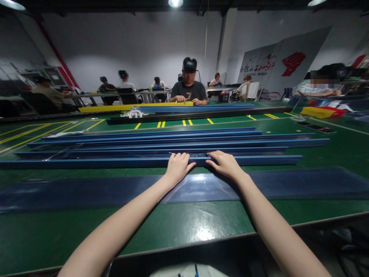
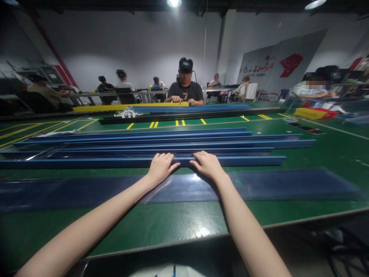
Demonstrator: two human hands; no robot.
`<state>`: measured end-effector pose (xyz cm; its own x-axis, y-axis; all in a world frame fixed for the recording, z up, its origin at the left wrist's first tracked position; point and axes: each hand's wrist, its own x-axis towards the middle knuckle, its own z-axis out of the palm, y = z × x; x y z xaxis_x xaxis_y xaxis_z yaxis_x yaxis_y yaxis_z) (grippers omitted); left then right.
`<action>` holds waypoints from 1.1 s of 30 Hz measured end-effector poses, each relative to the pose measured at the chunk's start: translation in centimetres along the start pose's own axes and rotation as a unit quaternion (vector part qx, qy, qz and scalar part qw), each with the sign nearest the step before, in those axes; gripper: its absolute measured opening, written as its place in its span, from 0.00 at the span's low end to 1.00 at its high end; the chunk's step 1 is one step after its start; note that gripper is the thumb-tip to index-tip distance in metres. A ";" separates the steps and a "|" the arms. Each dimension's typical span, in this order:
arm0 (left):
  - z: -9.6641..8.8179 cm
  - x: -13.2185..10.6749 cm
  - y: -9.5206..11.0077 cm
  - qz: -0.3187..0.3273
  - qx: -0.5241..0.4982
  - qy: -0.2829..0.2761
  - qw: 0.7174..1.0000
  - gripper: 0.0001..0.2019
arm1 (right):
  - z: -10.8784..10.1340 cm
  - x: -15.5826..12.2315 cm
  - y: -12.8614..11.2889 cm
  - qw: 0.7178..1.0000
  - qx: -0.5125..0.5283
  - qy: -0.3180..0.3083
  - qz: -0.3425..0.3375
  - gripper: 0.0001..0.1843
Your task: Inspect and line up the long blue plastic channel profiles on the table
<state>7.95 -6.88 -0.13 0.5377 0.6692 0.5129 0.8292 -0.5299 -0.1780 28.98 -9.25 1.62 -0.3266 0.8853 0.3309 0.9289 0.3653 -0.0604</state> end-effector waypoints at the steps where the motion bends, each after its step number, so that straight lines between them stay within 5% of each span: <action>1: 0.0 0.0 0.0 -0.001 -0.001 -0.002 1.000 0.16 | 0.0 0.0 0.0 1.000 -0.001 -0.001 0.001 0.18; 33: 0.0 0.0 0.1 -0.010 0.007 -0.017 1.000 0.17 | 0.1 0.0 0.0 1.000 0.000 -0.003 -0.003 0.17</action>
<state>8.06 -6.93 -0.14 0.5254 0.6975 0.4873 0.8420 -0.5086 -0.1800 28.95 -9.21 1.56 -0.3327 0.8851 0.3255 0.9273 0.3699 -0.0580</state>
